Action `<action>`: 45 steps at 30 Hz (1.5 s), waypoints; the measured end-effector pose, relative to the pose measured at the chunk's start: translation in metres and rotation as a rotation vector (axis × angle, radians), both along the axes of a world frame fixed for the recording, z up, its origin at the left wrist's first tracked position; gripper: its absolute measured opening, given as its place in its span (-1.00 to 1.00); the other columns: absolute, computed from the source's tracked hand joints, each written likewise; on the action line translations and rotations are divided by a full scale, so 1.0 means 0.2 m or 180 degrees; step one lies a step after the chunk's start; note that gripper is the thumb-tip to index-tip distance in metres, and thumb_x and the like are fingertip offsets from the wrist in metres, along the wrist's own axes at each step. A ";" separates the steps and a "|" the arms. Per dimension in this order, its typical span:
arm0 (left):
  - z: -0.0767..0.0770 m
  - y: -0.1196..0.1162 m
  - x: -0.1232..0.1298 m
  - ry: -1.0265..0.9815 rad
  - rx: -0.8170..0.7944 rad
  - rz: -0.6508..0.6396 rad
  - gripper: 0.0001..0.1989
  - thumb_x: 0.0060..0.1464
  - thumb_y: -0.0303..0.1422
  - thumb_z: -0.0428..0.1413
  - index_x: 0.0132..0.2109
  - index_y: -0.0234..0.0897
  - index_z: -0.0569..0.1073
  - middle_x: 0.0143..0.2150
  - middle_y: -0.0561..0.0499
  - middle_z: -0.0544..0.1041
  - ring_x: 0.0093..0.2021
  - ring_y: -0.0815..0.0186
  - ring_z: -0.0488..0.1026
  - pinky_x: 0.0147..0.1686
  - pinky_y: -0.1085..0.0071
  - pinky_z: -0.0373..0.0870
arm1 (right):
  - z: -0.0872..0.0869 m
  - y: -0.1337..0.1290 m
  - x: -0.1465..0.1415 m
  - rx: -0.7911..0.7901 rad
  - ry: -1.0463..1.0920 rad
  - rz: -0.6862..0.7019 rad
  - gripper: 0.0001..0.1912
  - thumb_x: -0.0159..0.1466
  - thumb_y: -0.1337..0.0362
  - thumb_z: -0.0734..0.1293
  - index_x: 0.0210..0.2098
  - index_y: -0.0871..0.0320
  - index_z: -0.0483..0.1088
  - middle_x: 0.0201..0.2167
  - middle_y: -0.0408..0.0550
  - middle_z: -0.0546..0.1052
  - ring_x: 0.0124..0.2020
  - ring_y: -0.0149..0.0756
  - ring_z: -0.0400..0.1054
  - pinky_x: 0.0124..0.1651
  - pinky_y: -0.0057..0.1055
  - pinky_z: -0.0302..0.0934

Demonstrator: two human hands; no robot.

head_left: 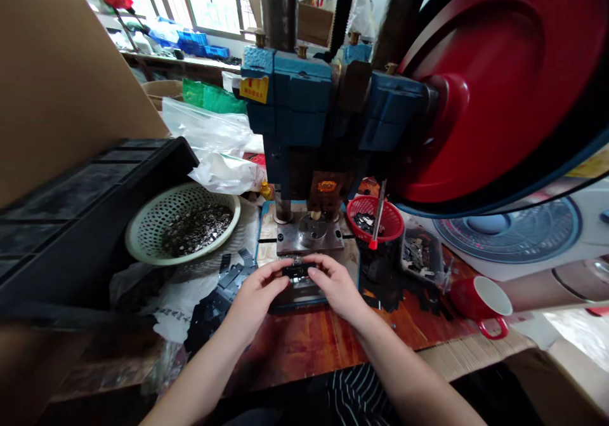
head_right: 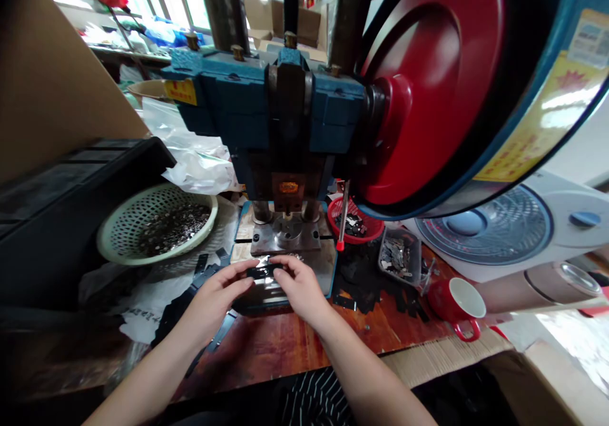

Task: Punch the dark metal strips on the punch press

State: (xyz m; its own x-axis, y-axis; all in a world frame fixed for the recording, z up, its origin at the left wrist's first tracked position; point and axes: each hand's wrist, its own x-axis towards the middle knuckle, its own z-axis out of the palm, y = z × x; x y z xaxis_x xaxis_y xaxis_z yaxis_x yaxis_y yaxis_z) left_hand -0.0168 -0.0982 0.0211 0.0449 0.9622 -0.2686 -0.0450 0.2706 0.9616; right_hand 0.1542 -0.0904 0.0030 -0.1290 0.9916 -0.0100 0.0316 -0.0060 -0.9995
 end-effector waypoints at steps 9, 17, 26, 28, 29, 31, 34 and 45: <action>-0.02 0.40 0.17 0.1844 0.1639 -0.0225 -0.80 0.02 -0.30 0.06 -0.23 -0.21 0.53 -0.27 -0.02 0.53 -0.23 0.21 0.43 -0.17 0.29 0.32 | 0.00 0.32 0.09 0.1473 -0.1894 -0.0974 -0.84 0.20 0.34 0.27 -0.27 0.09 0.48 -0.30 -0.06 0.50 -0.19 -0.22 0.31 -0.08 -0.28 0.17; -0.11 0.60 0.19 0.2174 0.1961 -0.0103 -0.80 0.01 -0.34 0.07 -0.24 -0.25 0.55 -0.23 -0.06 0.50 -0.11 0.21 0.39 0.00 0.26 0.28 | -0.08 0.51 0.09 0.1431 -0.1921 -0.1125 -0.88 0.16 0.34 0.31 -0.31 0.15 0.48 -0.22 0.02 0.43 -0.11 -0.21 0.30 0.02 -0.26 0.17; -0.12 0.65 0.20 0.2060 0.1796 -0.0331 -0.72 -0.01 -0.42 0.02 -0.14 -0.26 0.52 -0.16 -0.05 0.53 -0.10 0.22 0.42 -0.07 0.31 0.32 | -0.09 0.55 0.07 0.1312 -0.1594 -0.0998 -0.82 0.14 0.38 0.25 -0.26 0.17 0.42 -0.27 -0.03 0.48 -0.16 -0.25 0.35 -0.04 -0.30 0.22; -0.09 0.62 0.18 0.2087 0.1791 -0.0164 -0.71 0.02 -0.37 0.02 -0.11 -0.29 0.49 -0.11 -0.08 0.50 -0.05 0.19 0.39 -0.04 0.27 0.30 | -0.07 0.51 0.08 0.1338 -0.1621 -0.1077 -0.82 0.15 0.35 0.26 -0.24 0.16 0.41 -0.24 -0.01 0.47 -0.14 -0.22 0.34 -0.02 -0.27 0.20; -0.08 0.58 0.16 0.2119 0.1824 -0.0098 -0.71 0.04 -0.34 0.02 -0.10 -0.29 0.48 -0.09 -0.10 0.49 -0.04 0.18 0.38 -0.03 0.26 0.29 | -0.06 0.48 0.09 0.1389 -0.1652 -0.1121 -0.82 0.16 0.33 0.26 -0.22 0.15 0.41 -0.22 0.00 0.46 -0.12 -0.21 0.33 -0.01 -0.26 0.20; -0.07 0.49 0.10 0.2256 0.1963 -0.0085 -0.74 0.08 -0.30 0.00 -0.13 -0.27 0.48 -0.10 -0.09 0.48 -0.05 0.18 0.37 -0.02 0.24 0.27 | -0.05 0.37 0.12 0.1524 -0.1783 -0.1129 -0.83 0.21 0.29 0.25 -0.22 0.12 0.41 -0.21 -0.01 0.46 -0.12 -0.21 0.32 -0.01 -0.25 0.19; -0.10 0.31 0.00 0.2711 0.2111 -0.0411 -0.77 0.13 -0.28 -0.03 -0.23 -0.22 0.49 -0.20 -0.05 0.49 -0.12 0.19 0.39 -0.06 0.23 0.28 | -0.08 0.17 0.18 0.1611 -0.2155 -0.0788 -0.84 0.27 0.30 0.21 -0.28 0.10 0.43 -0.29 -0.04 0.48 -0.18 -0.22 0.33 -0.07 -0.27 0.20; -0.28 -0.08 -0.04 0.3579 0.2650 -0.1144 -0.67 0.09 -0.22 0.04 0.01 -0.08 0.45 0.07 -0.09 0.40 0.04 0.07 0.32 -0.01 0.09 0.26 | -0.24 -0.19 0.25 0.2039 -0.3251 -0.0089 -0.73 0.28 0.29 0.21 -0.05 0.06 0.41 -0.15 0.04 0.46 -0.09 -0.15 0.29 0.06 -0.07 0.16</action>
State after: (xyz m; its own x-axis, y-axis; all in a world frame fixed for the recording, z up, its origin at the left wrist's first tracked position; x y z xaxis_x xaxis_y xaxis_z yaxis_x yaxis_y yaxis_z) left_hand -0.0241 -0.1134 -0.0339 0.4598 0.8364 0.2985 0.7762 -0.5418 0.3225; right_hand 0.2041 -0.1282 -0.0456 -0.3269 0.8562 0.4000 0.8172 0.4687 -0.3354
